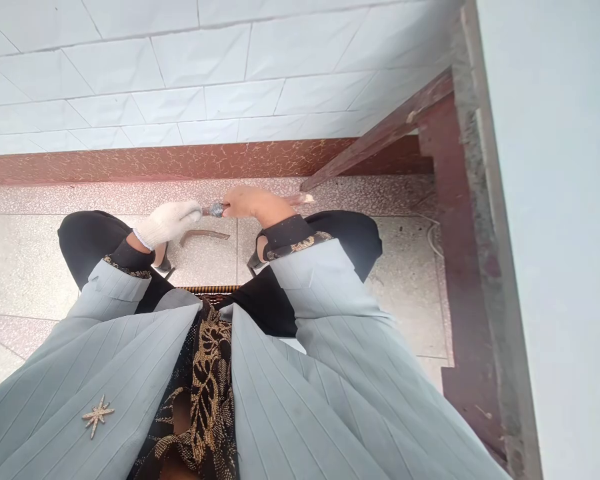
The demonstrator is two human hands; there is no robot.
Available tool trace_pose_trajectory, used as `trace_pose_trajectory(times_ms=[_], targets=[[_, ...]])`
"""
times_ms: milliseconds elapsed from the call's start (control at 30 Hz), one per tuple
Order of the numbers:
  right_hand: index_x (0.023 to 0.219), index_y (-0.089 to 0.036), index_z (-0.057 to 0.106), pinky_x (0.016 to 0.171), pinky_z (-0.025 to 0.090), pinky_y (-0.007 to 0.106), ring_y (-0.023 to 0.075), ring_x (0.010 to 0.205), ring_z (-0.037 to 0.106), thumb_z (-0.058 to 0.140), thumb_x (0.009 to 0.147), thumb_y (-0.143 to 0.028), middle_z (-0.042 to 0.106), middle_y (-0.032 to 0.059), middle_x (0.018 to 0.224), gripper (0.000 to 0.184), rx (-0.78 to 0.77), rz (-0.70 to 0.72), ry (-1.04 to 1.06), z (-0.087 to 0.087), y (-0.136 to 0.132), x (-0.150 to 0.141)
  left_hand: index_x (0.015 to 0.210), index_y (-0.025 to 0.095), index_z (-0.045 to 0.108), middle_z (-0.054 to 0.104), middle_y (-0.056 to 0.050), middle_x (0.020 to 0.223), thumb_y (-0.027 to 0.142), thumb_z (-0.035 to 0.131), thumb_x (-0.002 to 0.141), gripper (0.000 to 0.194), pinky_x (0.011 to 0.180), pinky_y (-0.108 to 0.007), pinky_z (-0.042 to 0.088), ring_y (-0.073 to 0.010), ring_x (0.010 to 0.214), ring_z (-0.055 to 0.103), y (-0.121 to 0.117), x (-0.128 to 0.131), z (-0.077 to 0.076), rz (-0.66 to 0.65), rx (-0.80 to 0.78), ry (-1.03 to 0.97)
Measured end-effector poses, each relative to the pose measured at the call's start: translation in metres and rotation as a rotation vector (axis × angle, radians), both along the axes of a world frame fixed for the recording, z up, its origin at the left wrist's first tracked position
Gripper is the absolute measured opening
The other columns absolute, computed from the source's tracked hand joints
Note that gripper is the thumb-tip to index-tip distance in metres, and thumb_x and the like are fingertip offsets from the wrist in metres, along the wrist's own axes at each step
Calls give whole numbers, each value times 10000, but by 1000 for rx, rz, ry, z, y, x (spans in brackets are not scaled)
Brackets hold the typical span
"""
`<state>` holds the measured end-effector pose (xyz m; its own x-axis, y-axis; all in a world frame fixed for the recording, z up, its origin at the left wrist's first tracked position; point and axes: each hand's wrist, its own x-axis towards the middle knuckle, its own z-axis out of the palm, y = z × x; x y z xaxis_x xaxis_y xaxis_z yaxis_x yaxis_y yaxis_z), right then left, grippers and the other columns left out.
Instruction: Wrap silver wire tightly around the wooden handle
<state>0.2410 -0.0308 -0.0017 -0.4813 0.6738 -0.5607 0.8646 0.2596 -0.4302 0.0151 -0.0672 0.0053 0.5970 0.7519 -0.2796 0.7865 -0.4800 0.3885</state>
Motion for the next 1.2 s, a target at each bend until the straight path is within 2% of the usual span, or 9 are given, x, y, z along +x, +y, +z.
trace_pose_trajectory(times_ms=[200, 267, 400, 533, 667, 767, 867, 1033, 1200], targets=[[749, -89, 700, 623, 299, 210, 39, 572, 437, 707, 925, -60, 525, -60, 578, 179, -482, 145, 346, 13, -6, 9, 950, 184, 648, 681, -38, 892, 272, 473, 1019, 208, 804, -327, 466, -194, 847, 633, 6, -6, -6, 83, -77, -244], [795, -94, 697, 647, 335, 185, 35, 620, 492, 727, 938, -131, 564, -61, 642, 151, -428, 56, 525, 18, -4, 17, 921, 180, 626, 671, -41, 893, 284, 462, 1029, 222, 794, -318, 477, -179, 823, 617, 6, -5, -5, 125, -105, -357], [846, -156, 643, 638, 400, 224, 85, 632, 482, 701, 979, -268, 608, -12, 749, 183, -130, -356, 913, 20, 1, 30, 969, 185, 626, 656, -32, 874, 320, 400, 1074, 284, 786, -309, 495, -161, 776, 590, 0, 3, -6, 150, -186, -469], [814, -178, 596, 685, 411, 296, 147, 690, 488, 640, 1016, -285, 578, 40, 762, 233, 56, -515, 649, 10, 6, 26, 1028, 195, 640, 691, -40, 931, 303, 443, 1053, 226, 867, -343, 501, -197, 872, 638, -5, 12, -12, 33, -186, -303], [858, -162, 656, 759, 399, 347, 216, 816, 552, 663, 986, -267, 593, 83, 807, 166, 129, -355, 180, 7, 11, 19, 1107, 201, 660, 723, -61, 980, 319, 412, 1079, 276, 860, -359, 501, -229, 910, 674, -4, 9, -9, 26, -84, -129], [924, -157, 712, 760, 385, 349, 235, 847, 590, 658, 983, -252, 626, 91, 850, 125, 53, -170, 31, 8, 10, 13, 1129, 201, 671, 734, -70, 998, 313, 405, 1086, 291, 835, -357, 492, -237, 912, 680, -2, 4, -4, 40, -14, -46], [850, -144, 705, 713, 373, 316, 179, 729, 575, 665, 983, -179, 611, 47, 735, 143, -158, -9, 20, 9, 4, 6, 1089, 200, 682, 729, -67, 979, 290, 413, 1074, 284, 824, -354, 485, -231, 900, 673, 2, 0, -3, 51, 6, -28], [826, -103, 694, 677, 367, 220, 55, 619, 493, 673, 994, -112, 567, -49, 634, 170, -521, 148, 285, 21, -8, 4, 1020, 194, 671, 709, -48, 944, 312, 465, 1042, 239, 842, -342, 496, -204, 882, 654, 4, -3, -9, 56, -74, -228], [836, -144, 657, 643, 401, 216, 74, 638, 494, 747, 988, -306, 593, -20, 712, 240, -199, -350, 786, 32, -6, 23, 990, 185, 643, 672, -36, 886, 336, 407, 1080, 295, 806, -308, 516, -159, 784, 612, 1, 2, -13, 163, -160, -457]])
